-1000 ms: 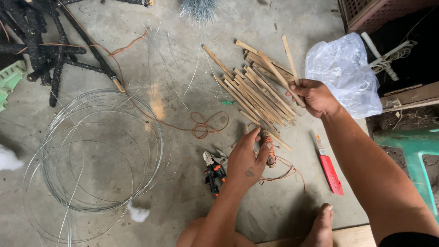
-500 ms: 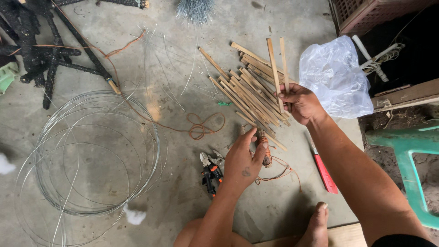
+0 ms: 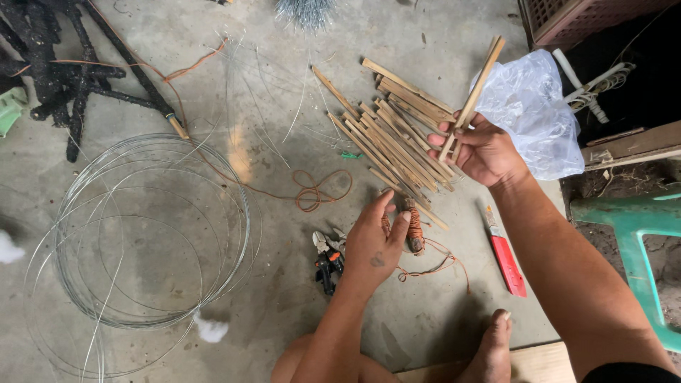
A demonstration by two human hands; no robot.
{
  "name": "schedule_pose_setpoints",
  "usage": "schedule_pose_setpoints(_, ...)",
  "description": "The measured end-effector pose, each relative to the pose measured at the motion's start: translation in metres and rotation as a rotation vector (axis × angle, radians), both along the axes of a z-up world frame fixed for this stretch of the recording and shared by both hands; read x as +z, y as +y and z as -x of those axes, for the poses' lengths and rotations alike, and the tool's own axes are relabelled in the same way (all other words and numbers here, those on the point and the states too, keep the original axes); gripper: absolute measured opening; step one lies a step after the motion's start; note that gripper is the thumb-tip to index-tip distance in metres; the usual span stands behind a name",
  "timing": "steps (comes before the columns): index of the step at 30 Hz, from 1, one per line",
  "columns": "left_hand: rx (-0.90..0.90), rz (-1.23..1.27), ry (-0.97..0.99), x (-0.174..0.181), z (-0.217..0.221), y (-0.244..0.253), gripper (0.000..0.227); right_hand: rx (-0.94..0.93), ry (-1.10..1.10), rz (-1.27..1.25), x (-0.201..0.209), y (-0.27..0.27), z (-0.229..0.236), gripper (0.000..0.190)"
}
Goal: The person sits on the floor and uses a red utility knife to sharpen the ends of thin wooden sticks. They pick up sticks from a pile, shave the wood to create a point, and place the finished sticks aside.
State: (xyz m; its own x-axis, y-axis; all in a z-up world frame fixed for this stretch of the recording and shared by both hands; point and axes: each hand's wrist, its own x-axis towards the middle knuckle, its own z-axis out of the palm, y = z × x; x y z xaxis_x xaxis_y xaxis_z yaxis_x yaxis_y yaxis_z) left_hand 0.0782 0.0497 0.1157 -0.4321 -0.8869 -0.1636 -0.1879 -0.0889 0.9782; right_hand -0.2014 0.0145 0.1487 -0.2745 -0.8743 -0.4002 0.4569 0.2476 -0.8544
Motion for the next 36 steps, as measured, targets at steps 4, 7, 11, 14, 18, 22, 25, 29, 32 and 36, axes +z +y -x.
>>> schedule_pose_setpoints(4, 0.022, 0.009, 0.036, -0.002, 0.0, -0.002, 0.054, 0.01, 0.084, -0.064, 0.003, 0.003, -0.002, 0.025)
schedule_pose_setpoints(7, 0.059, -0.013, 0.075, -0.003, -0.001, -0.004, 0.051, -0.019, 0.11, -0.043, -0.007, 0.0, 0.006, 0.023)
schedule_pose_setpoints(11, 0.044, -0.127, 0.113, -0.004, -0.001, -0.004, 0.052, 0.005, 0.483, -0.177, -0.017, -0.009, 0.025, 0.022)
schedule_pose_setpoints(14, 0.02, -0.12, 0.141, -0.005, 0.0, -0.004, 0.051, 0.12, 0.966, -0.485, -0.021, -0.011, 0.03, 0.022)
schedule_pose_setpoints(18, 0.018, -0.107, 0.193, -0.006, 0.001, -0.003, 0.052, 0.298, 1.205, -0.542, -0.031, -0.015, 0.025, 0.023)
schedule_pose_setpoints(22, 0.009, -0.127, 0.14, -0.005, 0.0, -0.003, 0.052, 0.362, 1.286, -0.571, -0.047, -0.02, 0.027, 0.028)
schedule_pose_setpoints(25, 0.021, -0.092, 0.185, -0.003, 0.0, -0.004, 0.053, 0.141, 1.01, -0.48, -0.051, -0.02, 0.042, 0.025)
schedule_pose_setpoints(29, 0.001, -0.147, 0.133, -0.001, 0.0, -0.003, 0.054, -0.054, 0.797, -0.341, -0.037, -0.024, 0.069, 0.02)
schedule_pose_setpoints(32, 0.007, -0.127, 0.132, 0.0, 0.002, -0.004, 0.054, 0.014, 0.907, -0.385, -0.027, -0.029, 0.078, 0.024)
schedule_pose_setpoints(36, 0.016, -0.121, 0.137, -0.001, 0.004, -0.003, 0.054, 0.119, 1.11, -0.44, -0.032, -0.027, 0.081, 0.035)
